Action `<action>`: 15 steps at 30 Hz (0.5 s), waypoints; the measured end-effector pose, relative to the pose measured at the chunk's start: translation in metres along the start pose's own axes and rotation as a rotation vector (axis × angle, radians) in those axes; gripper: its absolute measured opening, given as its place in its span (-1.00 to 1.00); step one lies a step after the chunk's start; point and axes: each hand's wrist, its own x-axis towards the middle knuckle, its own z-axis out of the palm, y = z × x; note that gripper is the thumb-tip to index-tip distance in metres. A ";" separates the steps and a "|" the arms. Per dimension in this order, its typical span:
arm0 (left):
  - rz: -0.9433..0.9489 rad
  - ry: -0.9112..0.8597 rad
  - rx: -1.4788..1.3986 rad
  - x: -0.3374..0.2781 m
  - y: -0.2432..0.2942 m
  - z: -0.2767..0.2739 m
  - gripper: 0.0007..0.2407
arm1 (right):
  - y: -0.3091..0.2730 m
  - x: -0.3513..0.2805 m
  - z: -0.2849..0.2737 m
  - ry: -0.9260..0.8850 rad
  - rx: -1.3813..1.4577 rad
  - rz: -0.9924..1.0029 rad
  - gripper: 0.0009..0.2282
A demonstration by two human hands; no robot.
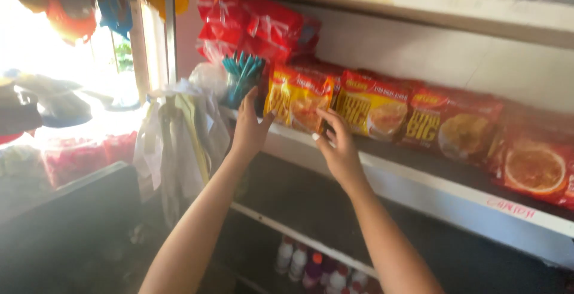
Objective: Stocking and arranging instant noodle packets from a chair onto a grocery shelf.
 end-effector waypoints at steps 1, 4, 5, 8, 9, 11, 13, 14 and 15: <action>0.009 0.010 -0.005 0.004 -0.016 0.010 -0.36 | 0.008 0.008 0.004 0.001 -0.006 -0.013 -0.58; 0.060 0.040 0.010 0.016 -0.056 0.037 -0.40 | 0.023 0.031 0.013 0.023 0.027 0.078 -0.58; -0.066 -0.051 0.015 0.018 -0.063 0.043 -0.42 | 0.022 0.035 0.015 0.059 -0.085 0.080 -0.57; -0.114 -0.139 0.040 0.014 -0.064 0.050 -0.45 | 0.036 0.046 0.019 0.104 -0.156 0.108 -0.57; -0.035 -0.147 0.064 0.009 -0.061 0.050 -0.46 | 0.044 0.046 0.020 0.120 -0.112 0.145 -0.58; -0.035 -0.122 0.006 0.009 -0.040 0.044 -0.47 | 0.039 0.045 0.022 0.105 0.012 0.256 -0.57; -0.033 -0.094 -0.050 0.012 -0.027 0.042 -0.47 | 0.038 0.044 0.020 0.090 0.136 0.365 -0.55; -0.210 -0.088 -0.182 0.014 -0.024 0.042 -0.48 | 0.041 0.043 0.017 0.115 0.243 0.328 -0.58; -0.392 -0.083 -0.313 0.014 -0.022 0.042 -0.49 | 0.043 0.040 0.016 0.137 0.351 0.295 -0.61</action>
